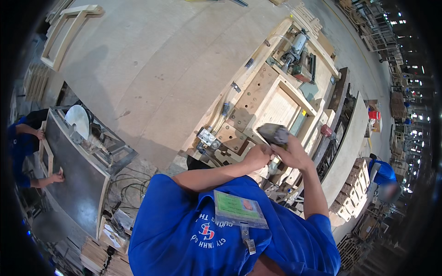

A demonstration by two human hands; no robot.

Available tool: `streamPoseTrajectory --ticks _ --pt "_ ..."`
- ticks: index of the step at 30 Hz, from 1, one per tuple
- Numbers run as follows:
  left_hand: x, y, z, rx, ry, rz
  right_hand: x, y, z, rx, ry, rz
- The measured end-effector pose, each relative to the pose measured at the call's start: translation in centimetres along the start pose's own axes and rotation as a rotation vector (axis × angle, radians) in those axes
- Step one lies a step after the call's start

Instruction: The person assembles wooden chair frames by placing small wooden pieces into a jig, tapping them with a mallet, and fastening them with a pneumatic nail gun. The person repeats this process for multiple frames, moving completed frames aside and picking up new pieces.

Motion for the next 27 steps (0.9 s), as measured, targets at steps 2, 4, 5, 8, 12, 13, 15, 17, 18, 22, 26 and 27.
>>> streamPoseTrajectory --ticks 2,4,5,8,12,13,15,17,18,22,26,27 --pt "-3.3 4.4 0.1 0.387 0.017 0.121 -4.6 1.5 -1.4 0.226 0.179 0.155" --pt "-9.6 8.5 -1.5 0.491 0.189 0.383 -9.3 2.3 -0.6 0.482 0.332 0.292" --pt "-11.9 10.7 -2.0 0.537 0.255 0.552 -12.3 3.2 -1.1 0.498 0.452 0.359" --pt "-16.9 14.4 -6.9 0.719 0.618 0.784 -20.6 8.3 -1.0 0.565 0.668 0.497" --pt "-15.2 10.0 -10.8 0.262 0.586 0.532 -29.6 15.7 -1.3 0.377 0.927 0.761" --pt "-14.7 9.5 -9.8 0.411 0.491 0.524 -31.4 17.4 -1.3 0.02 0.982 0.655" --pt "-13.8 8.2 -7.2 0.704 0.308 0.509 -33.8 21.3 -0.8 -0.332 0.91 0.916" --pt "-13.6 9.6 -5.9 0.792 0.351 0.363 -33.1 22.4 -0.4 -0.225 0.948 0.986" --pt "-13.6 10.4 -5.4 0.833 0.374 0.293 -32.7 22.9 -0.8 -0.173 0.967 1.02" --pt "-12.3 12.5 -1.8 1.353 0.293 0.502 -33.1 24.5 -1.1 -0.379 0.988 0.944" --pt "-6.7 11.2 2.5 1.524 0.081 0.514 -31.9 22.3 0.4 -0.568 1.025 0.704" --pt "-4.5 9.9 2.8 1.547 0.047 0.465 -31.1 20.4 1.4 -0.544 1.064 0.581"
Point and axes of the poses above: each hand's wrist, its own x-axis towards the middle knuckle, its own z-axis out of the palm, y = z × x, the point moved 6 cm from there along x, towards the middle knuckle, and after that the axes turned 11 degrees about -y, right-handed, at the moved point
